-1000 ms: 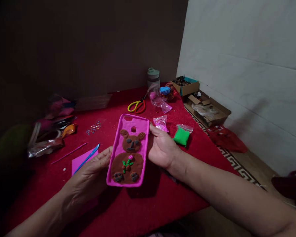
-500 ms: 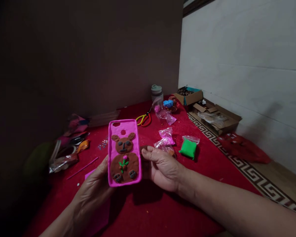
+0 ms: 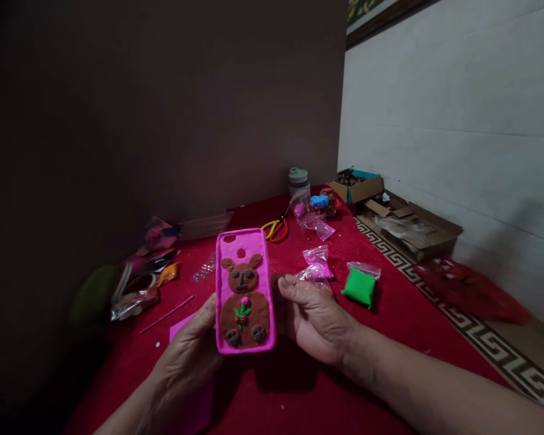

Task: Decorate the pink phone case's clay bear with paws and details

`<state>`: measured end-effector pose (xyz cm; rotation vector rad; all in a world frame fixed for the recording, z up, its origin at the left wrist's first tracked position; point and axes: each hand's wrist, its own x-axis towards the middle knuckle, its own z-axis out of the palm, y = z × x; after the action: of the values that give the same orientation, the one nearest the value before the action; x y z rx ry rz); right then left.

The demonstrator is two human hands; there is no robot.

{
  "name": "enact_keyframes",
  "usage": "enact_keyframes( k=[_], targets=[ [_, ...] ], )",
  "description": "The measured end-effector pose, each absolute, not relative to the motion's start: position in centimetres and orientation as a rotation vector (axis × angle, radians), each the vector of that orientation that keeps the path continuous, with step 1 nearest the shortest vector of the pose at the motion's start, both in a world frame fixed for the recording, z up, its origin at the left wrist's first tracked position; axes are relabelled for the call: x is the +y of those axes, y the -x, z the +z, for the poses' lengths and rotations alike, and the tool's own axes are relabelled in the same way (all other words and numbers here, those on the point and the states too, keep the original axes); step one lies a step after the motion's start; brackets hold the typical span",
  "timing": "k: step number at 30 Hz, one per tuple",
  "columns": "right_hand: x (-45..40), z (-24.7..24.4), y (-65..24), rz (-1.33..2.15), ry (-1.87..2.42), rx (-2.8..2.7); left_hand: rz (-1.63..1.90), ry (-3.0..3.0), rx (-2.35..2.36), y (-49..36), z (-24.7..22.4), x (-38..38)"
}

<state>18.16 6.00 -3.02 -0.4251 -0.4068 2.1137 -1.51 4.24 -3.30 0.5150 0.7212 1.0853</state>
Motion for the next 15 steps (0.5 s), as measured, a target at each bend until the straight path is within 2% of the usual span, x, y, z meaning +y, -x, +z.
enact_keyframes(
  k=[9, 15],
  targets=[
    [7.6, -1.3, -19.9, 1.989, 0.437, -0.594, 1.038, -0.559, 0.689, 0.8, -3.0, 3.7],
    [9.4, 2.0, -20.3, 2.069, 0.581, -0.566, 1.037, -0.556, 0.656, 0.9, -3.2, 3.8]
  ],
)
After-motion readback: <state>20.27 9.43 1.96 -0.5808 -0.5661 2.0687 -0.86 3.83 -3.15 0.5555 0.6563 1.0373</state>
